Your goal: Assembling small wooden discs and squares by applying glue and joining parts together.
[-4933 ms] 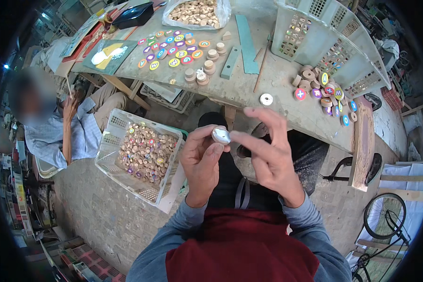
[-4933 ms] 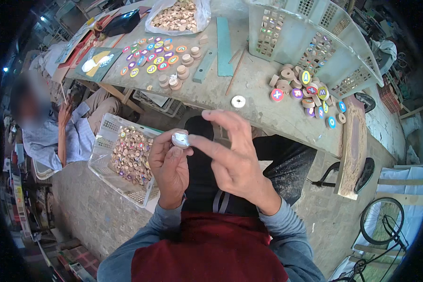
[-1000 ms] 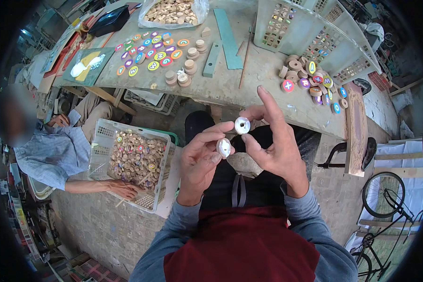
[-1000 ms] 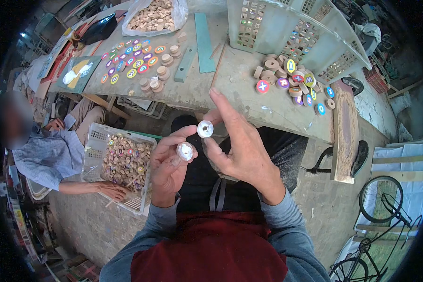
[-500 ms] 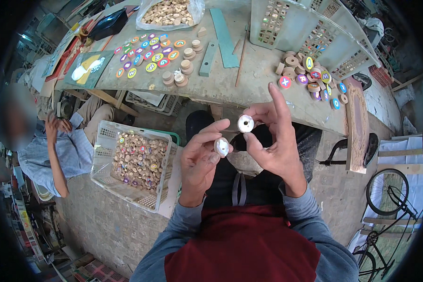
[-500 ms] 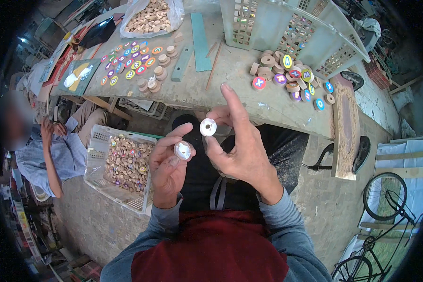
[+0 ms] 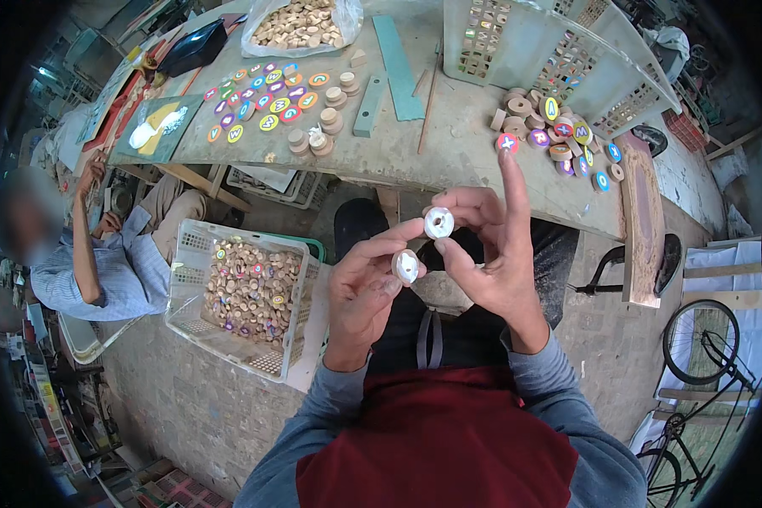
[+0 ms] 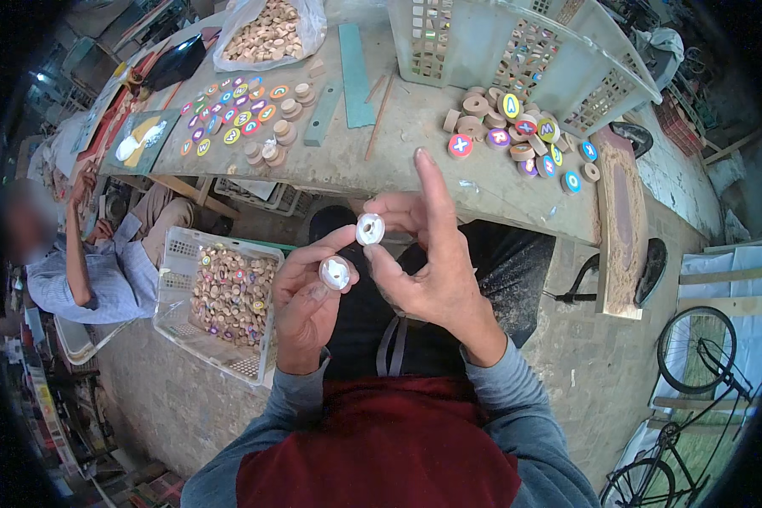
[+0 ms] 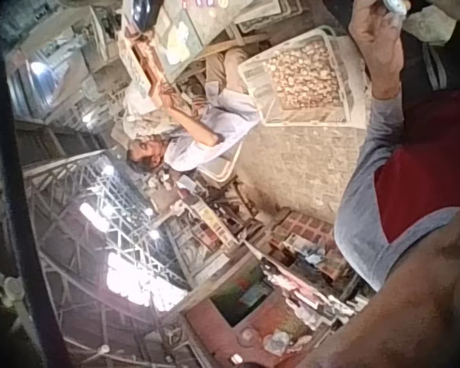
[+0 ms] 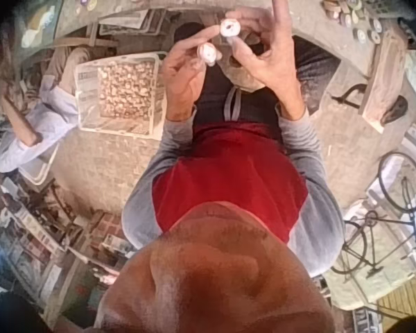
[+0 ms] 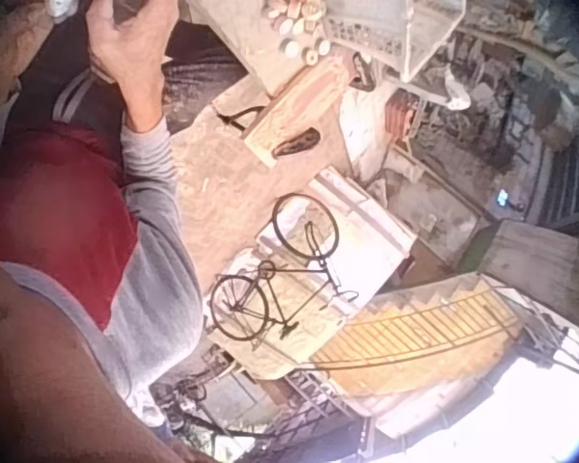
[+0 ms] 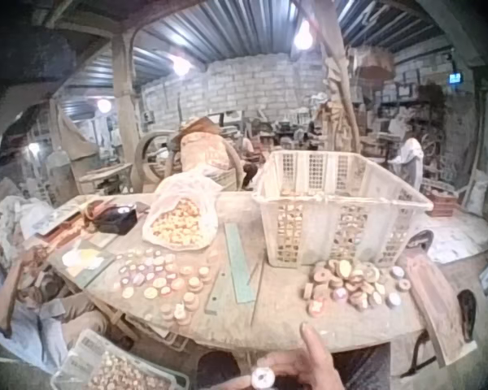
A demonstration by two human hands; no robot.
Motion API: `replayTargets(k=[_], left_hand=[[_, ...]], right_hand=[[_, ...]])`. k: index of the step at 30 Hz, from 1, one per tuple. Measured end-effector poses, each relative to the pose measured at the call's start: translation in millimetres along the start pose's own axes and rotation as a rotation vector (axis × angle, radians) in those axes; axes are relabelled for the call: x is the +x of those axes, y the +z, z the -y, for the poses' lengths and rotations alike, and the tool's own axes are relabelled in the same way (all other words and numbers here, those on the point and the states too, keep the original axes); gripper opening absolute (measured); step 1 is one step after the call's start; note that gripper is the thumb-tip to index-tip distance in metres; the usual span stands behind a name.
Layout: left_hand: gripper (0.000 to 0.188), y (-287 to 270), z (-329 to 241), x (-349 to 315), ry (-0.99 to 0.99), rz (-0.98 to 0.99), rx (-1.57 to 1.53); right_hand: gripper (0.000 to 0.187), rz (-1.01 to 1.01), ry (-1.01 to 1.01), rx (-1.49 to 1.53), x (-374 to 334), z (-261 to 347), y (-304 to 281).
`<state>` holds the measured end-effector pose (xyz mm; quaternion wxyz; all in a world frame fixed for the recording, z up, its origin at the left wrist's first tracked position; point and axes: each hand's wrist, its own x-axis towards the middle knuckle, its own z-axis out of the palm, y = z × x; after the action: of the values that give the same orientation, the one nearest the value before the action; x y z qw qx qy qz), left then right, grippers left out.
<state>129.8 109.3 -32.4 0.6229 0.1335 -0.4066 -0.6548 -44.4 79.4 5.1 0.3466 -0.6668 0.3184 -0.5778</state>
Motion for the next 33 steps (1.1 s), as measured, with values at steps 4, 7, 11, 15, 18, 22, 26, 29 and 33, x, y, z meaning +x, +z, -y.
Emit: replayTargets(k=[4, 7, 11, 15, 18, 22, 26, 29, 33], left_hand=[[0.036, -1.1, 2.8, 0.1, -0.015, -0.004, -0.068], [0.037, -1.6, 4.3, 2.1, 0.002, -0.021, -0.106], [0.038, 3.6, 2.3, 3.1, 0.002, -0.132, -0.062], [0.038, 5.2, 0.9, 1.6, -0.043, -0.177, -0.024], [0.037, 7.7, 0.7, 1.0, -0.061, -0.194, 0.015], [0.036, 13.0, 1.3, 1.7, -0.034, -0.241, 0.103], [0.035, 14.2, 0.0, 0.1, -0.036, -0.221, 0.174], [0.033, 20.3, -2.8, 0.8, -0.041, -0.247, 0.251], [0.032, 18.7, -1.5, 0.2, -0.040, -0.234, 0.272]], right_hand=[[0.098, -0.029, 0.039, 0.144, -4.3, -2.0, 1.4], [0.102, -0.054, 0.076, 0.261, -6.3, -1.8, 0.1], [0.102, -0.032, 0.072, 0.339, -7.4, 1.3, -4.5], [0.102, 0.057, 0.026, 0.297, -9.7, -1.8, -8.8], [0.102, 0.076, 0.005, 0.206, -11.7, -1.6, -8.1], [0.101, 0.093, 0.023, 0.198, -14.1, -0.2, -5.3], [0.098, 0.121, -0.044, 0.107, -14.0, -5.4, -4.6], [0.097, 0.109, -0.048, 0.061, -14.9, -5.5, -2.2], [0.096, 0.101, -0.038, 0.071, -14.6, -5.3, -0.5]])
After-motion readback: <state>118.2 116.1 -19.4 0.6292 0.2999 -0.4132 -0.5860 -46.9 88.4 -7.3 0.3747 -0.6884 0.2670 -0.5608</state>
